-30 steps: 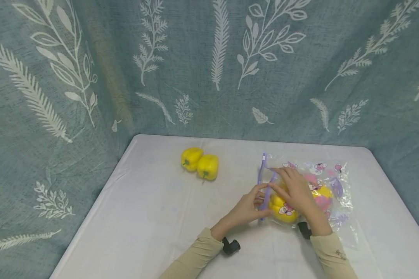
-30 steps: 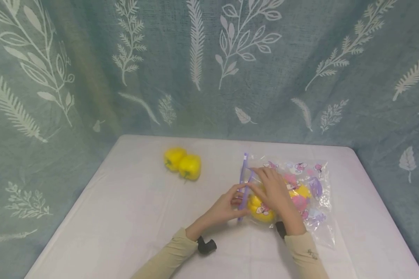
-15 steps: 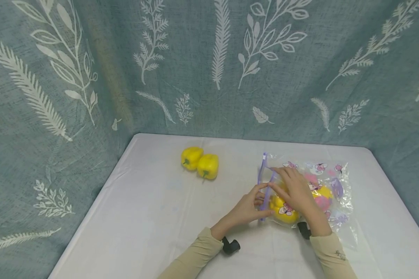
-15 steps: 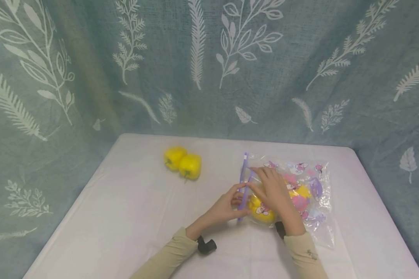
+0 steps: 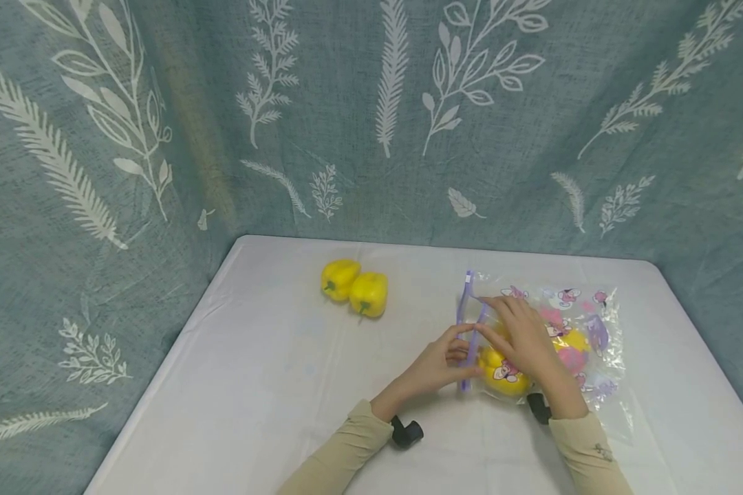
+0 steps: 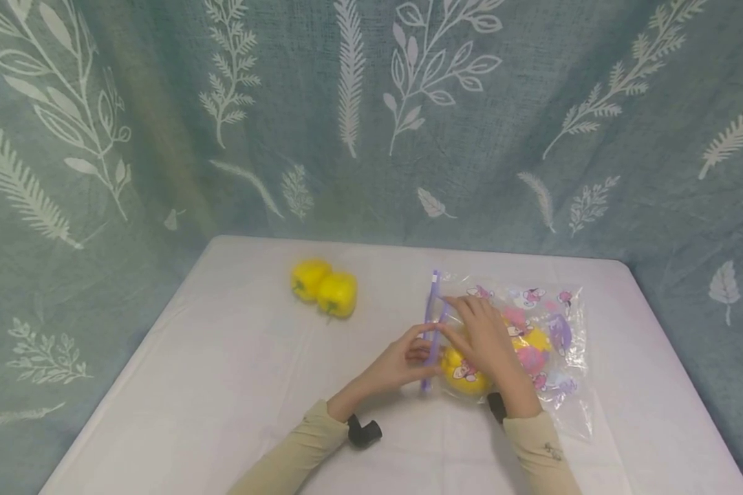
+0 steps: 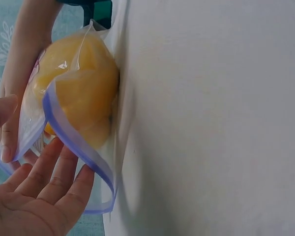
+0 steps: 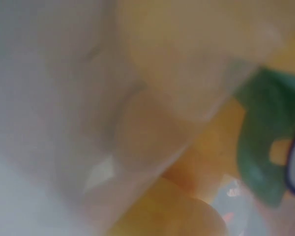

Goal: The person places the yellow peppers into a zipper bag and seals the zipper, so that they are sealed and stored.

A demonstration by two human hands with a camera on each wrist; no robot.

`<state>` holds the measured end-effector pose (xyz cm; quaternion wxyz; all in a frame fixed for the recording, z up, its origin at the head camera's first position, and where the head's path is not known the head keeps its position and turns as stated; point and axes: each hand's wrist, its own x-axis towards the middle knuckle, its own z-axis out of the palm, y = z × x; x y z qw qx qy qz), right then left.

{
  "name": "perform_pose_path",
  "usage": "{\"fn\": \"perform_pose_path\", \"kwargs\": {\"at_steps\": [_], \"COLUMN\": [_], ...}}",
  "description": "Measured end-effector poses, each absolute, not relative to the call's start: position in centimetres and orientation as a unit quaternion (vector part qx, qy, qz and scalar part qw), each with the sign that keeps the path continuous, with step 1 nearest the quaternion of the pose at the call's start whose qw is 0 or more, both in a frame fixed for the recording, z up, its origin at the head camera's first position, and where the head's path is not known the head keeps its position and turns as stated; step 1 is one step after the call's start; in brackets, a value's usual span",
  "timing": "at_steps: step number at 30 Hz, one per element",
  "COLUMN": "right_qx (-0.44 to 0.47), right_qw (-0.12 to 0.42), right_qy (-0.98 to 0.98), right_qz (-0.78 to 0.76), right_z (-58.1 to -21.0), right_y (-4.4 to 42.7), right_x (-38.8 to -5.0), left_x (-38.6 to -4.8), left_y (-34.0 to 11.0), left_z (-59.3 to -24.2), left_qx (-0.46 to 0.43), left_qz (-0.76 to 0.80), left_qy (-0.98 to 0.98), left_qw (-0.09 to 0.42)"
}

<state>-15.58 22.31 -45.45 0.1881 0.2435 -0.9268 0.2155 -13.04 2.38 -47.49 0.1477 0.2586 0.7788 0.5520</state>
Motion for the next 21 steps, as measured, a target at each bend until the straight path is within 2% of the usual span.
{"fn": "perform_pose_path", "kwargs": {"at_steps": [7,10,14,17,21], "right_qx": [0.242,0.242,0.243,0.242,0.241], "right_qw": [0.183,0.184,0.186,0.186,0.184], "right_qy": [-0.928,-0.928,-0.927,-0.927,-0.927], "right_qz": [0.215,0.214,0.216,0.219,0.221], "right_z": [-45.4,-45.4,-45.4,-45.5,-45.4], "right_y": [22.3,22.3,22.3,22.3,22.3], "right_x": [-15.6,-15.6,-15.6,-15.6,-15.6], "left_x": [-13.4,-13.2,-13.6,-14.4,-14.7], "left_y": [1.9,1.4,1.1,0.9,0.4], "left_z": [-47.1,-45.8,-45.8,-47.0,-46.8], "left_qx": [0.27,0.277,0.279,0.281,0.281], "left_qz": [0.561,0.574,0.582,0.577,0.57], "left_qy": [0.772,0.76,0.752,0.757,0.766], "left_qw": [0.126,0.129,0.132,0.119,0.103]}}
